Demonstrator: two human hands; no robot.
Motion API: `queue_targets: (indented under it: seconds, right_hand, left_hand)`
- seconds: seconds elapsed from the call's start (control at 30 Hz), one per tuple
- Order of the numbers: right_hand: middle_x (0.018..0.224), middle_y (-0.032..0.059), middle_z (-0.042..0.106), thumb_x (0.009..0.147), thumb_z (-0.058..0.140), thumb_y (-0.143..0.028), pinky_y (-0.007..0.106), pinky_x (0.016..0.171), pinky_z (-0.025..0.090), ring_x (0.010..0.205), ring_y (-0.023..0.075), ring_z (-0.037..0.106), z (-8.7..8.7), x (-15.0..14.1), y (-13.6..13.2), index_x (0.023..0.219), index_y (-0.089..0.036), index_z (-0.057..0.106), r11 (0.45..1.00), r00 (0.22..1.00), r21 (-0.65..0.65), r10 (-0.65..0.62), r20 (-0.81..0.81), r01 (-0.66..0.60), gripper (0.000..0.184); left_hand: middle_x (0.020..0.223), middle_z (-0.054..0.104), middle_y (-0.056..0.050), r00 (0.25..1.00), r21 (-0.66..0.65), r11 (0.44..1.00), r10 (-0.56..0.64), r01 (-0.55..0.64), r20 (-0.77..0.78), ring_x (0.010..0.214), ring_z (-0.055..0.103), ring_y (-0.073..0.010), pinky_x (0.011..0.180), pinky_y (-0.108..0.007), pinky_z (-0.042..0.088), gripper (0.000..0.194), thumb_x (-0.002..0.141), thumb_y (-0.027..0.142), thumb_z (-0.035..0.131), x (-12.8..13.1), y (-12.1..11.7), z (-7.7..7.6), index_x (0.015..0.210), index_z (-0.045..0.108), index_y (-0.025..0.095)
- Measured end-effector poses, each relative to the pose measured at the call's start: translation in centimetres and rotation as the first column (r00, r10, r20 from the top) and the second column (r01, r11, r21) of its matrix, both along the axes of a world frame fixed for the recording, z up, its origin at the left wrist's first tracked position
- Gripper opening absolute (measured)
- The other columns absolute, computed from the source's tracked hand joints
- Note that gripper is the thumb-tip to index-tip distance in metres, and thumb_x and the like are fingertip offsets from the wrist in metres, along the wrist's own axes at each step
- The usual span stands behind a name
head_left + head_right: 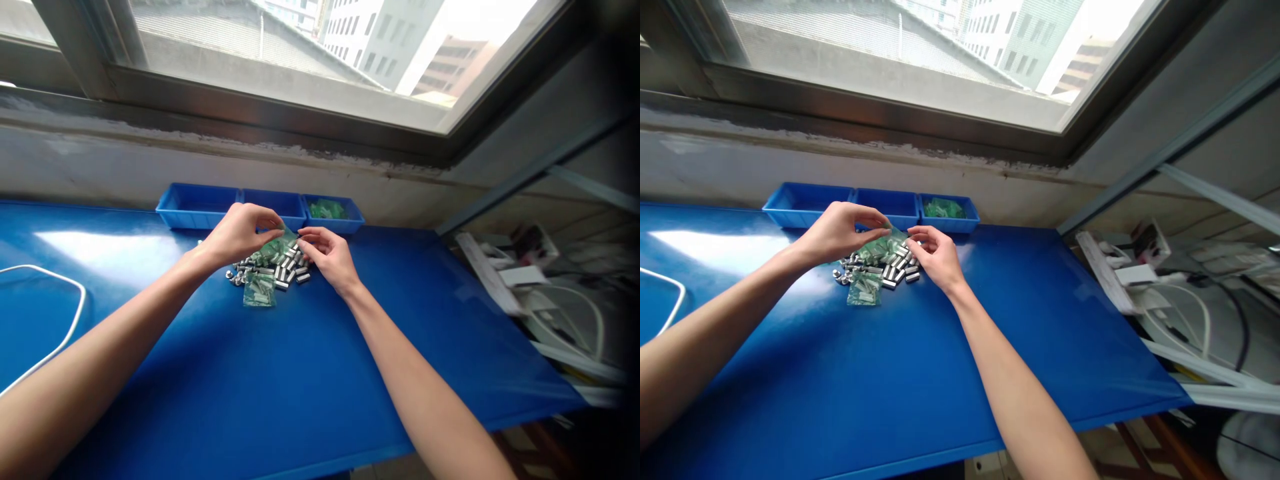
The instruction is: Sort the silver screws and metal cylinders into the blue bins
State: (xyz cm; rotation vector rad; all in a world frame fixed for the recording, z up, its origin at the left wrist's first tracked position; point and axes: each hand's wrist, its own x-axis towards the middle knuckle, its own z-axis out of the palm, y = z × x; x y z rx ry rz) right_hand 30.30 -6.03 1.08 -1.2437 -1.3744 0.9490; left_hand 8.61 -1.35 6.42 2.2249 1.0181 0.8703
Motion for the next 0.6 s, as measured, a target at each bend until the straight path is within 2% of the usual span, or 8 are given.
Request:
queue_targets:
  seconds: [0.13, 0.2, 0.27, 0.37, 0.47, 0.6]
  right_hand:
    - [0.102, 0.0038, 0.072, 0.073, 0.083, -0.045, 0.028, 0.065, 0.051, 0.068, 0.0119, 0.062, -0.1, 0.3, 0.1, 0.117, -0.022, 0.069, 0.998, 0.997, 0.054, -0.032, 0.071, 0.029, 0.051]
    - [0.098, 0.0036, 0.073, 0.071, 0.085, -0.046, 0.028, 0.067, 0.052, 0.07, 0.0133, 0.063, 0.1, 0.3, 0.0, 0.112, -0.021, 0.071, 0.999, 0.999, 0.045, 0.006, 0.049, -0.008, 0.05]
    - [0.09, 0.003, 0.074, 0.071, 0.086, -0.047, 0.028, 0.067, 0.051, 0.073, 0.015, 0.064, 0.3, 0.3, 0.0, 0.1, -0.02, 0.073, 0.998, 0.998, 0.012, 0.067, -0.013, -0.067, 0.042]
    - [0.076, 0.0004, 0.071, 0.073, 0.085, -0.046, 0.026, 0.062, 0.048, 0.065, 0.0127, 0.06, 0.8, 0.3, -0.2, 0.086, -0.02, 0.074, 0.992, 0.983, -0.032, 0.114, -0.142, -0.12, 0.032]
    - [0.066, -0.0023, 0.066, 0.074, 0.085, -0.045, 0.025, 0.06, 0.046, 0.059, 0.0107, 0.056, 1.3, 0.3, -0.4, 0.082, -0.019, 0.073, 0.989, 0.959, -0.057, 0.121, -0.255, -0.14, 0.03]
    - [0.065, -0.0026, 0.066, 0.07, 0.088, -0.045, 0.025, 0.056, 0.046, 0.057, 0.0105, 0.057, 1.7, 0.6, -0.4, 0.081, -0.019, 0.072, 0.98, 0.938, -0.111, 0.12, -0.326, -0.164, 0.032]
  left_hand:
    - [0.092, 0.08, -0.008, 0.997, -0.002, 1.0, -0.02, 0.02, 0.075, 0.084, 0.074, -0.0214, 0.079, -0.028, 0.056, 0.028, 0.083, 0.042, 0.073, 0.3, -0.1, 0.0, 0.089, 0.081, 0.016]
    - [0.089, 0.079, -0.009, 0.988, -0.066, 0.998, -0.009, 0.019, 0.153, 0.082, 0.073, -0.0214, 0.075, -0.028, 0.056, 0.037, 0.081, 0.049, 0.075, 0.6, -0.3, 0.2, 0.089, 0.081, 0.014]
    - [0.088, 0.079, -0.011, 0.972, -0.157, 0.987, 0.013, 0.024, 0.235, 0.082, 0.073, -0.0223, 0.072, -0.027, 0.057, 0.046, 0.077, 0.055, 0.077, 0.7, -0.5, 0.5, 0.092, 0.08, 0.011]
    - [0.09, 0.079, -0.012, 0.954, -0.252, 0.967, 0.049, 0.028, 0.296, 0.082, 0.073, -0.0228, 0.07, -0.028, 0.057, 0.055, 0.073, 0.06, 0.079, 0.7, -0.8, 0.9, 0.097, 0.08, 0.01]
    - [0.091, 0.078, -0.012, 0.95, -0.27, 0.963, 0.072, 0.013, 0.305, 0.077, 0.071, -0.021, 0.067, -0.028, 0.056, 0.058, 0.073, 0.062, 0.079, 0.6, -0.8, 0.8, 0.099, 0.079, 0.011]
    - [0.09, 0.078, -0.012, 0.963, -0.266, 0.964, 0.077, -0.005, 0.259, 0.075, 0.071, -0.0208, 0.067, -0.028, 0.056, 0.059, 0.078, 0.065, 0.073, 0.6, -0.6, 0.4, 0.102, 0.078, 0.011]
